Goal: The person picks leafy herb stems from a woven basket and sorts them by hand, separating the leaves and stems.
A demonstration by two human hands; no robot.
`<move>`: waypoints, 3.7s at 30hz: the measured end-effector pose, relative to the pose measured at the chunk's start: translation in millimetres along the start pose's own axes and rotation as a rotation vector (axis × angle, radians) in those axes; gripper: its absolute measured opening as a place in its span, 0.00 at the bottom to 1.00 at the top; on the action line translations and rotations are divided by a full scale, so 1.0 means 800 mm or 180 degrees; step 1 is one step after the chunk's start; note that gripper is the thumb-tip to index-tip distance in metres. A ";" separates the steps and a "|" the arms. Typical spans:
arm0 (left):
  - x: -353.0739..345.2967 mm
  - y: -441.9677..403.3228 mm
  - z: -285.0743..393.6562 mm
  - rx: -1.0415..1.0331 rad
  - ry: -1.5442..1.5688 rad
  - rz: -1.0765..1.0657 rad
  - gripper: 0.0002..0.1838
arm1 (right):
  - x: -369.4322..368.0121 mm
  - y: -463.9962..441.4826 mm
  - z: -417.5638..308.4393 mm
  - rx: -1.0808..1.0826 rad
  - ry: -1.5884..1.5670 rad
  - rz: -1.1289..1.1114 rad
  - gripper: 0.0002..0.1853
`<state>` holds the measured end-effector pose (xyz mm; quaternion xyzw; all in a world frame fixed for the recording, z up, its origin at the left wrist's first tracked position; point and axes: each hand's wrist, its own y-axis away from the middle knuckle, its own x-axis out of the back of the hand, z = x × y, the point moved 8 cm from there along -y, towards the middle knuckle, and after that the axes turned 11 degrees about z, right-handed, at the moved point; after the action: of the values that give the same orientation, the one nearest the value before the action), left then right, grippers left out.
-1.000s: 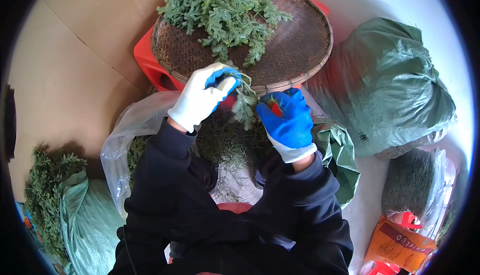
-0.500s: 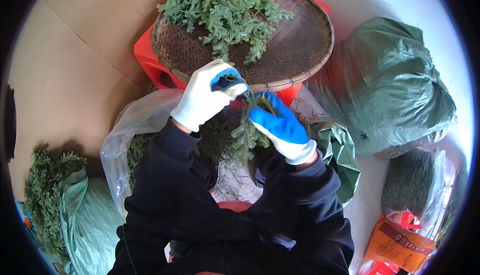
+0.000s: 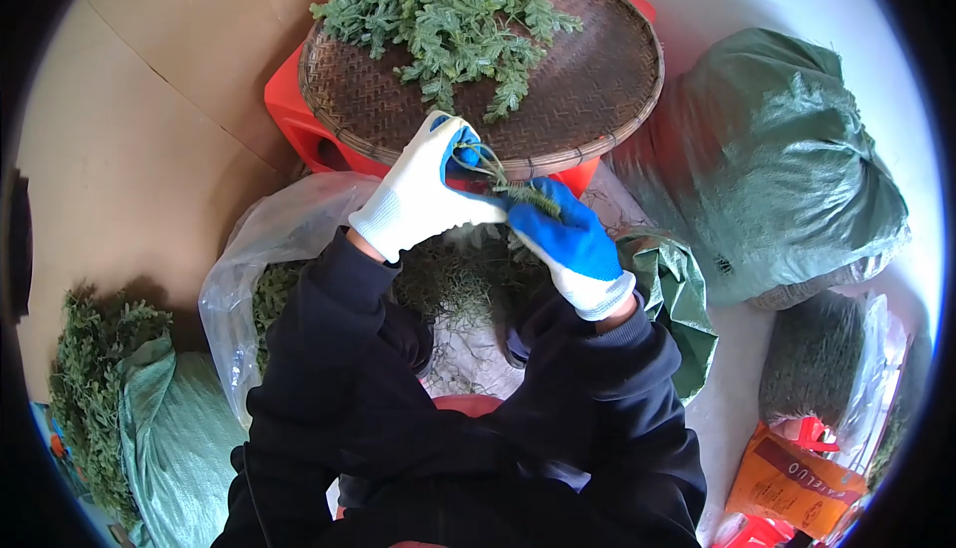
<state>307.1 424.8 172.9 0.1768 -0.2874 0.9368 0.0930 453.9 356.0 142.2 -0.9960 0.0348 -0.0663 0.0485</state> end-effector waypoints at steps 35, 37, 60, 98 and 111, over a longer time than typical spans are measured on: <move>0.025 -0.013 -0.064 0.1510 0.1555 -0.0012 0.13 | 0.218 0.212 0.055 0.0146 0.1298 0.3082 0.14; 0.015 -0.010 -0.042 0.1087 0.2128 -0.0682 0.10 | 0.247 0.225 0.103 -0.0476 0.2069 0.2896 0.19; -0.044 0.059 0.084 0.0517 0.3650 -0.3736 0.41 | -0.032 0.037 -0.057 -0.0505 -0.1286 -0.0385 0.41; -0.047 0.084 0.004 0.0488 -0.0473 -0.3466 0.33 | 0.009 0.091 -0.002 -0.0204 -0.2900 -0.0560 0.29; -0.076 0.065 0.047 0.0928 0.1272 -0.1462 0.31 | 0.001 0.073 0.015 -0.0199 -0.0718 0.0747 0.20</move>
<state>359.6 356.3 152.5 0.0612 -0.0792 0.9387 0.3299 452.9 299.2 124.6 -0.9873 0.1472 0.0531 0.0284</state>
